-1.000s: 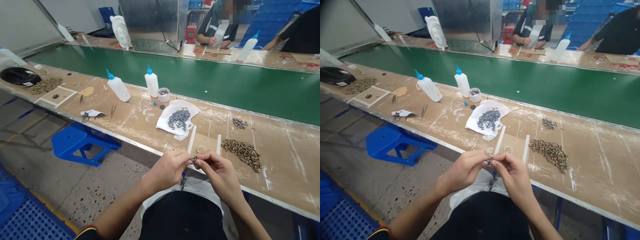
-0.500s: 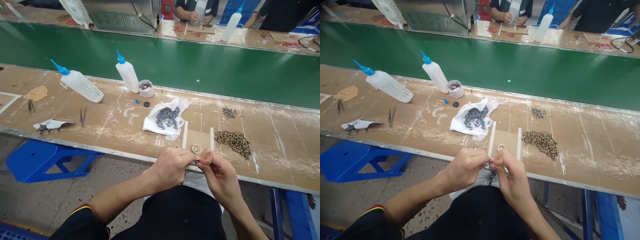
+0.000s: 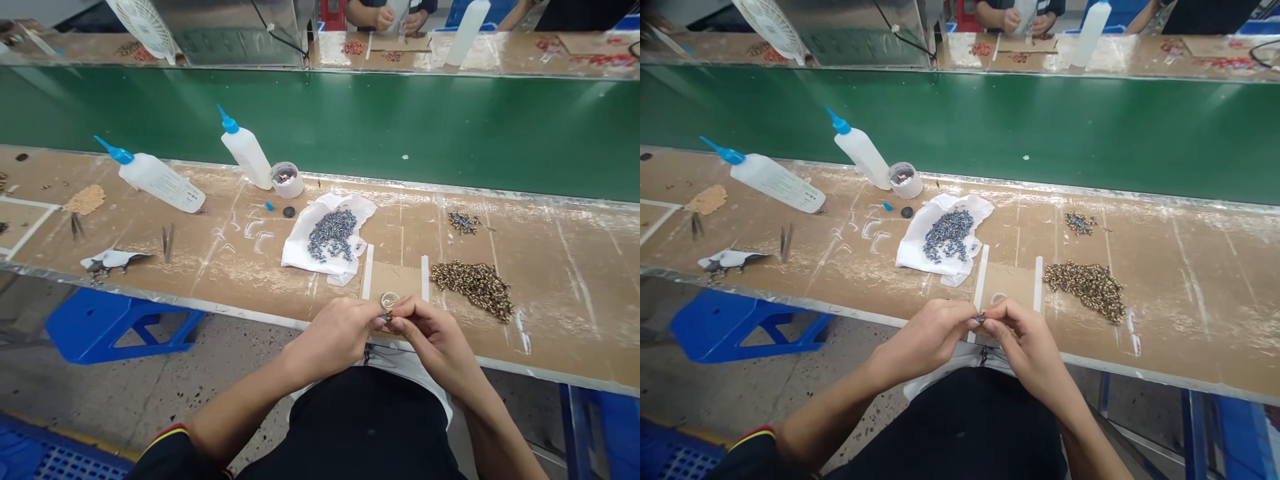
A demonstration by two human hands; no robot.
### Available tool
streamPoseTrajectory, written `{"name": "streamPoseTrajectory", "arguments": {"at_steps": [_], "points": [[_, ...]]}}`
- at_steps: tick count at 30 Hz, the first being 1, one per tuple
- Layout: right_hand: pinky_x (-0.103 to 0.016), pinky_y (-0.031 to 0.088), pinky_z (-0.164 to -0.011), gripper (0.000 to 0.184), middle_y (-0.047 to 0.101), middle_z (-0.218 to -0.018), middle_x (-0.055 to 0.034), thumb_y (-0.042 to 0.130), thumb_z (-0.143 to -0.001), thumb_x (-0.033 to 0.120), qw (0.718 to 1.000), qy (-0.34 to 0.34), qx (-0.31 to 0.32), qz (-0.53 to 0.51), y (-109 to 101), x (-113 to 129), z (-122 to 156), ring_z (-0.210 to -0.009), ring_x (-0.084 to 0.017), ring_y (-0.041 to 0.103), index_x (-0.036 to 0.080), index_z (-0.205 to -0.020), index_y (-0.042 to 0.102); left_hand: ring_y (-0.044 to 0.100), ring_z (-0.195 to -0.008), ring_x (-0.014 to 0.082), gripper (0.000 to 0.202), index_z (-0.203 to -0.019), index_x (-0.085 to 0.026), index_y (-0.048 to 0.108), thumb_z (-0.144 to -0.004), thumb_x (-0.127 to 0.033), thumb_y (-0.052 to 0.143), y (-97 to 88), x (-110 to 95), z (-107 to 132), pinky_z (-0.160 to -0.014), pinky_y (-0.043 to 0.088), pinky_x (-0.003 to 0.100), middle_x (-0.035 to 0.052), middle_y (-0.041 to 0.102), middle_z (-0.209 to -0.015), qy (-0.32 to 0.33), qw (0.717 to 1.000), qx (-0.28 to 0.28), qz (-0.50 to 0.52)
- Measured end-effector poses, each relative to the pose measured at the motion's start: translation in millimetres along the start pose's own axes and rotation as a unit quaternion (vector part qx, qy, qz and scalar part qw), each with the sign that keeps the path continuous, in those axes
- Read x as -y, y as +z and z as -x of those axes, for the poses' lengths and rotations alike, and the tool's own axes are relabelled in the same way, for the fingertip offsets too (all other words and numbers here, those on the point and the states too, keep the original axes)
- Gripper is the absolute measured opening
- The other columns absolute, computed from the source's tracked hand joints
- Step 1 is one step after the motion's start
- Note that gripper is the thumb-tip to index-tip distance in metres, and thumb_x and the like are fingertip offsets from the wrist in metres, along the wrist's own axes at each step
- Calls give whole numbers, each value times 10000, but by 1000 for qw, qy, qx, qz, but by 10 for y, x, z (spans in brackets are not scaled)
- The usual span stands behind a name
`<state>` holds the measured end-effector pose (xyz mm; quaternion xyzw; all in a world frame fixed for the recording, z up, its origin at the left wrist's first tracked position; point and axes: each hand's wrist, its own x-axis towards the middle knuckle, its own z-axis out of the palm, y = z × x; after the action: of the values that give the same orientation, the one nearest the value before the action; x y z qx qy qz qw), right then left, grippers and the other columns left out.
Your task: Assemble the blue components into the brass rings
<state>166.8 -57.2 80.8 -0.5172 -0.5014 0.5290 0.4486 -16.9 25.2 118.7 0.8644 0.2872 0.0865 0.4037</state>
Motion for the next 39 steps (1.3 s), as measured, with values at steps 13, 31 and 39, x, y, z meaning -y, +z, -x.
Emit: {"name": "streamPoseTrajectory", "arguments": {"at_steps": [13,31,39], "points": [[-277,461,-778,203,635,-919,-17,549,-967,120,982,-136,114,57,-362,82,-96,-867,-153,599,270,-1056,651,496,-528,93,479,-777,-135,552,-998,-537,414,166,-178,11,-538,383,199,0,560,-601,-173,888,95,416],[-238,554,-756,45,692,-897,-32,677,-914,271,992,2,-7,-126,-358,22,29,-862,-149,664,232,-928,695,512,-664,124,263,-872,-152,560,-1035,-214,363,345,-355,-124,-628,373,238,6,570,-745,-23,991,-129,31],[-218,526,-742,32,662,-867,-12,691,-898,218,991,-30,-42,-125,-322,16,52,-824,-125,633,230,-869,698,518,-670,141,240,-826,-151,560,-1005,-158,401,374,-326,-148,-623,390,248,16,562,-725,36,983,-173,-46]]}}
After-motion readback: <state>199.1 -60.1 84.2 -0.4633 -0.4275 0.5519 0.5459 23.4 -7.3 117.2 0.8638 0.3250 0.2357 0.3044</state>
